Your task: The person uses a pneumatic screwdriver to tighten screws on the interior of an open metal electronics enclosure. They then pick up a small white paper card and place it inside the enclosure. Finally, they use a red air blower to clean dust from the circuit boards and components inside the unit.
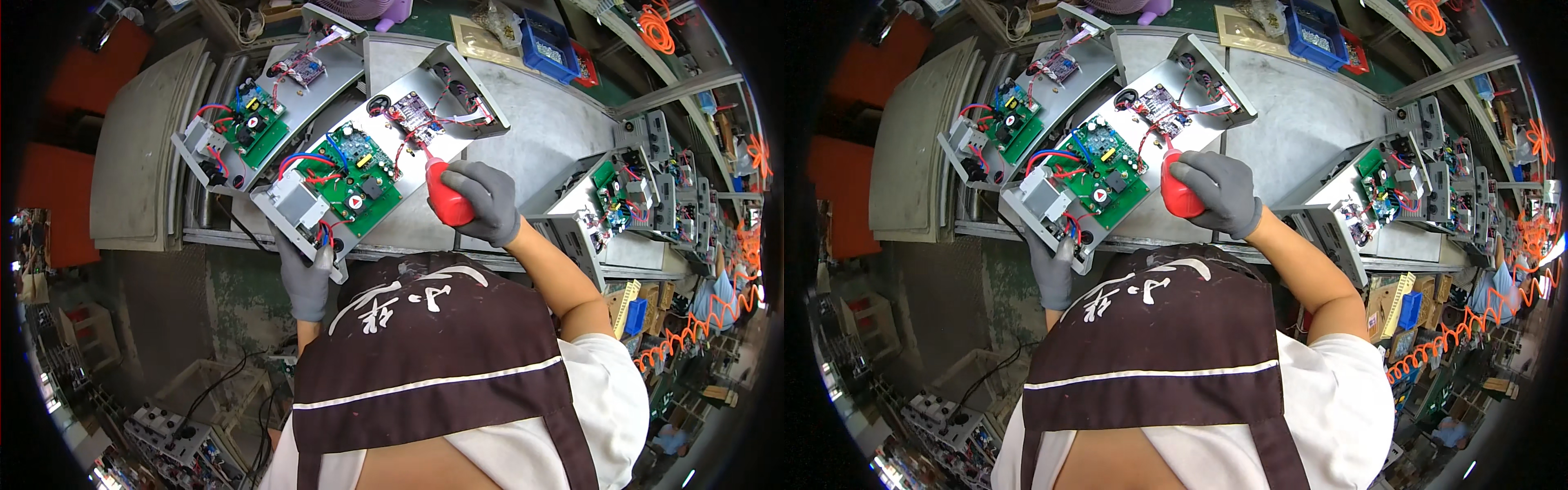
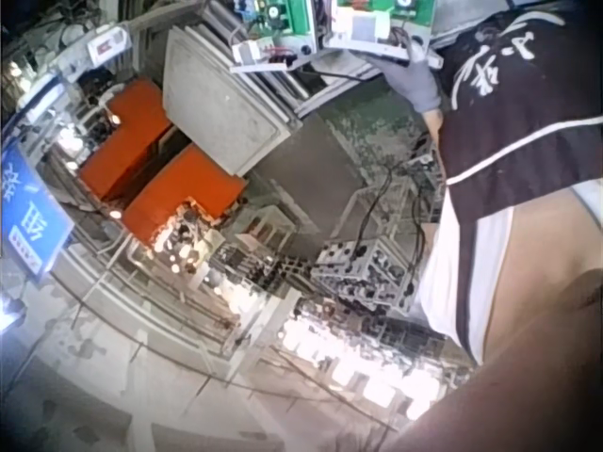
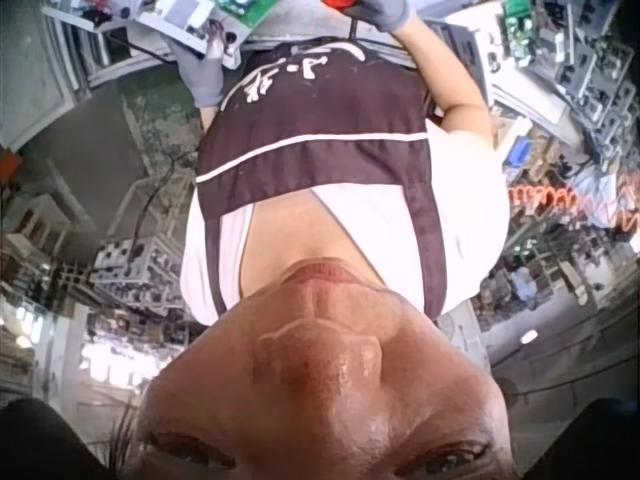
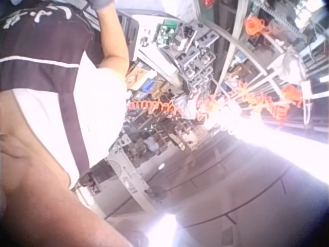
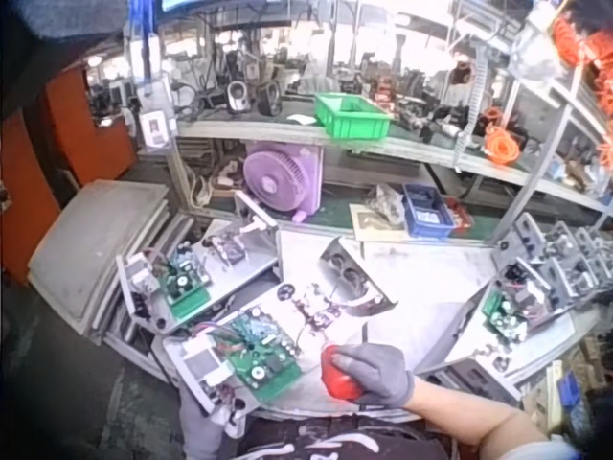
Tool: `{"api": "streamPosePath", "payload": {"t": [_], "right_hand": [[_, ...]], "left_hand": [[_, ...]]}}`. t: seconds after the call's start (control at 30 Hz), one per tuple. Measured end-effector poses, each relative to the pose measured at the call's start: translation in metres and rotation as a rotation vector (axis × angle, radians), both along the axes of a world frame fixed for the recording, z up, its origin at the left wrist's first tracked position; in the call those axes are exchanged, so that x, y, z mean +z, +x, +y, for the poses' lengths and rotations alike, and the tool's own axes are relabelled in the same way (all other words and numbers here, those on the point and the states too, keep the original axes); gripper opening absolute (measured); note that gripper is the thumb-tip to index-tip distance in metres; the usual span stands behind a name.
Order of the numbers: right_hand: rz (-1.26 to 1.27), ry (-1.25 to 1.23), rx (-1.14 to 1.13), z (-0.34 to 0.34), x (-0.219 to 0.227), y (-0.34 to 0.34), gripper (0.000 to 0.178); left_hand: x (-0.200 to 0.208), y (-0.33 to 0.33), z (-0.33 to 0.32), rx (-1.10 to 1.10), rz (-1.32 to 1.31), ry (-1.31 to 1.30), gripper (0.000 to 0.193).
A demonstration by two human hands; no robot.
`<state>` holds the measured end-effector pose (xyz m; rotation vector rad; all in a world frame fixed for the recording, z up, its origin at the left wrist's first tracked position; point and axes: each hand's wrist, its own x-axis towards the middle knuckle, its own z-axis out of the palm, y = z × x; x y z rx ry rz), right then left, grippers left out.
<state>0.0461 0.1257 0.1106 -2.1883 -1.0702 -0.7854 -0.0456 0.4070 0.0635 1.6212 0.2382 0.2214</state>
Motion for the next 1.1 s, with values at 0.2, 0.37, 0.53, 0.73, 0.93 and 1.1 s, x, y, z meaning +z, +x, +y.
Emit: {"api": "streamPosePath", "payload": {"t": [0.2, 0.37, 0.53, 0.73, 0.93, 1.1], "right_hand": [[0.02, 0.021, -0.013, 0.0, -0.003, 0.002, 0.051], [0.029, 0.083, -0.086, 0.009, 0.003, 0.01, 0.045], [0.313, 0.193, -0.239, 0.002, 0.033, 0.031, 0.038], [0.786, 0.717, -0.339, -0.028, 0.055, 0.039, 0.029], [1.038, 1.167, -0.169, -0.043, 0.035, 0.035, 0.035], [1.0, 1.1, -0.127, -0.035, 0.011, 0.012, 0.038]], "left_hand": [[0.0, -0.002, 0.0, 0.007, 0.03, 0.011, 0.085], [0.0, -0.002, -0.003, 0.031, 0.017, 0.009, 0.085], [0.004, -0.006, -0.005, 0.027, 0.006, -0.002, 0.089], [0.009, -0.01, -0.008, 0.039, 0.052, 0.018, 0.092], [0.0, -0.013, -0.006, 0.052, 0.11, 0.179, 0.079], [-0.001, -0.014, -0.009, 0.059, 0.074, 0.184, 0.074]]}}
